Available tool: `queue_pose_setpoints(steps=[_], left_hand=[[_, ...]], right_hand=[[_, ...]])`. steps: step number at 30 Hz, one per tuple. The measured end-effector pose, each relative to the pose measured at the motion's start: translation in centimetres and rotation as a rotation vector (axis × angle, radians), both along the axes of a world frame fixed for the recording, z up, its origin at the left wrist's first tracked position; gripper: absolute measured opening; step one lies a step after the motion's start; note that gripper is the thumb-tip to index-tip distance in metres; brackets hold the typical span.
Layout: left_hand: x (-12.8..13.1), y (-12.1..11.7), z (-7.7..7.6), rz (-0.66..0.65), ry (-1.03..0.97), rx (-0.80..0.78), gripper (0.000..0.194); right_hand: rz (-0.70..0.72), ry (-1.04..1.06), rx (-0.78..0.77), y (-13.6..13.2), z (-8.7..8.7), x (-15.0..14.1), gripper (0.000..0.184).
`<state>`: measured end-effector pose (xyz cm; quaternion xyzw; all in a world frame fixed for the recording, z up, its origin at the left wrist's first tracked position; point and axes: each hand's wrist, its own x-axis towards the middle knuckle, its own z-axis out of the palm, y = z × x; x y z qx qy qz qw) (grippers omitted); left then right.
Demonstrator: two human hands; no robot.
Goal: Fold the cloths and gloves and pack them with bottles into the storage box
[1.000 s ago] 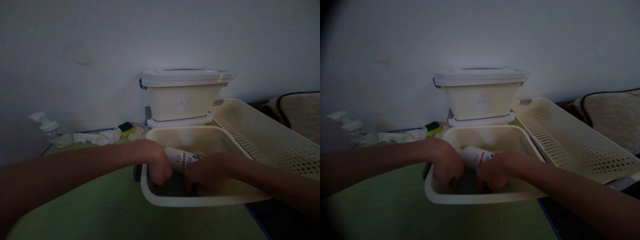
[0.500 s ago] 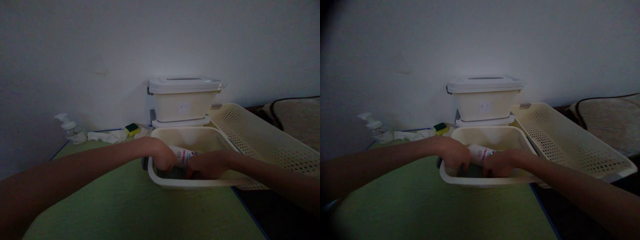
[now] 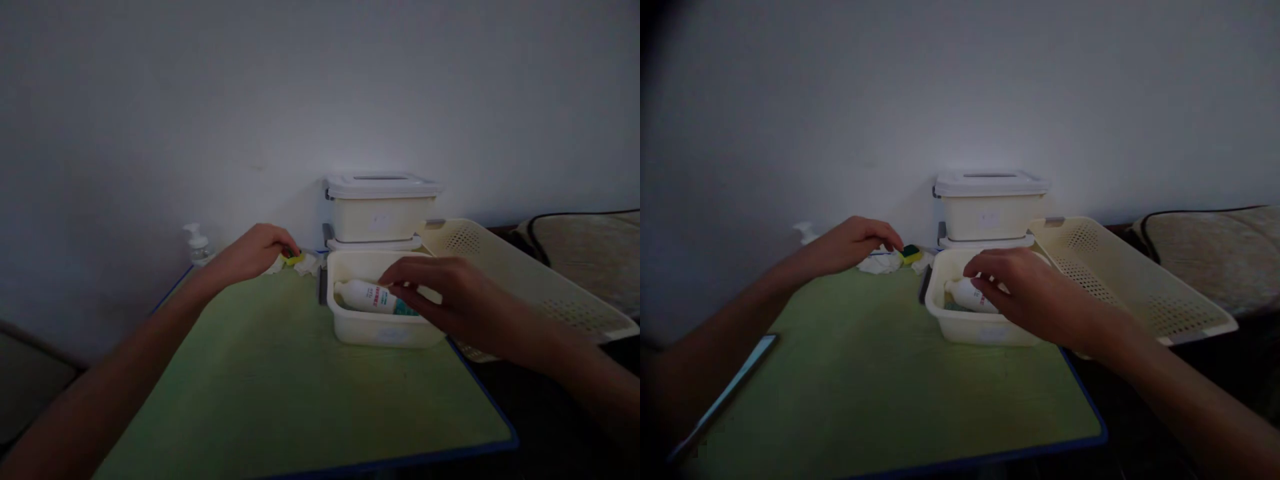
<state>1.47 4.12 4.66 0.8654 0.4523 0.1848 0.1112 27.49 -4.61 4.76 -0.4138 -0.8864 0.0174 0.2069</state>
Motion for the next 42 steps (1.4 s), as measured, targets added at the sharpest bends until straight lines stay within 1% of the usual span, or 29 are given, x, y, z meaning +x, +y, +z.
queue_pose_setpoints(steps=[2,3,5,7,9,12,14,16,18,20,22,24,26,29,31,33,35,39,42], left_hand=[[-2.0,-0.6,-1.5,0.047,-0.052,-0.035,0.039],[-2.9,-0.8,-2.6,0.076,-0.079,-0.051,0.038],[-4.4,-1.0,-5.2,0.115,-0.134,-0.142,0.036],[-5.4,-1.0,-8.0,0.166,-0.223,-0.246,0.032],[-6.0,-0.8,-10.7,0.254,-0.374,-0.361,0.03],[-6.3,0.0,-14.2,0.312,-0.433,-0.393,0.029],[-6.3,0.9,-16.1,0.364,-0.474,-0.391,0.029],[-6.3,2.0,-17.8,0.427,-0.527,-0.361,0.028],[-6.3,3.0,-19.3,0.473,-0.583,-0.321,0.027],[-6.3,3.8,-20.4,0.504,-0.633,-0.278,0.026],[-6.4,4.6,-21.0,0.53,-0.675,-0.234,0.025],[-6.6,5.5,-21.0,0.553,-0.708,-0.185,0.023],[-6.9,6.7,-20.4,0.568,-0.732,-0.131,0.021],[-7.2,9.0,-19.3,0.558,-0.756,-0.053,0.021],[-6.9,10.6,-18.7,0.535,-0.771,-0.022,0.021],[-6.2,12.0,-18.6,0.507,-0.789,-0.017,0.023],[-5.1,13.3,-18.9,0.481,-0.814,-0.028,0.034],[-3.0,15.4,-20.2,0.459,-0.869,-0.058,0.068],[-1.9,16.4,-21.2,0.449,-0.913,-0.088,0.082]], right_hand=[[0.044,0.027,0.067,-1.6,-1.0,-1.1,0.023],[0.055,0.034,0.093,-2.3,-1.7,-1.8,0.024],[0.093,0.054,0.132,-3.2,-3.6,-3.3,0.023],[0.141,0.059,0.117,-3.6,-5.9,-5.1,0.022],[0.168,0.037,0.042,-3.4,-8.4,-7.0,0.021],[0.166,-0.012,-0.091,-2.4,-11.9,-9.7,0.02],[0.15,0.01,-0.164,-1.3,-13.8,-11.2,0.019],[0.111,0.098,-0.228,0.1,-15.1,-12.4,0.018],[0.08,0.142,-0.241,1.6,-16.0,-13.5,0.018],[0.051,0.165,-0.238,3.2,-16.5,-14.5,0.019],[0.017,0.196,-0.24,4.8,-17.1,-15.4,0.02],[-0.017,0.232,-0.246,6.0,-17.8,-16.1,0.021],[-0.047,0.27,-0.251,6.9,-18.5,-16.5,0.021],[-0.066,0.322,-0.251,7.5,-19.5,-16.7,0.02],[-0.064,0.35,-0.251,7.5,-20.0,-16.6,0.02],[-0.054,0.369,-0.252,7.4,-20.2,-16.6,0.02],[-0.04,0.38,-0.257,7.3,-20.4,-16.5,0.02],[-0.025,0.391,-0.282,7.2,-20.6,-16.5,0.02],[-0.027,0.4,-0.303,7.2,-20.7,-16.4,0.018]])
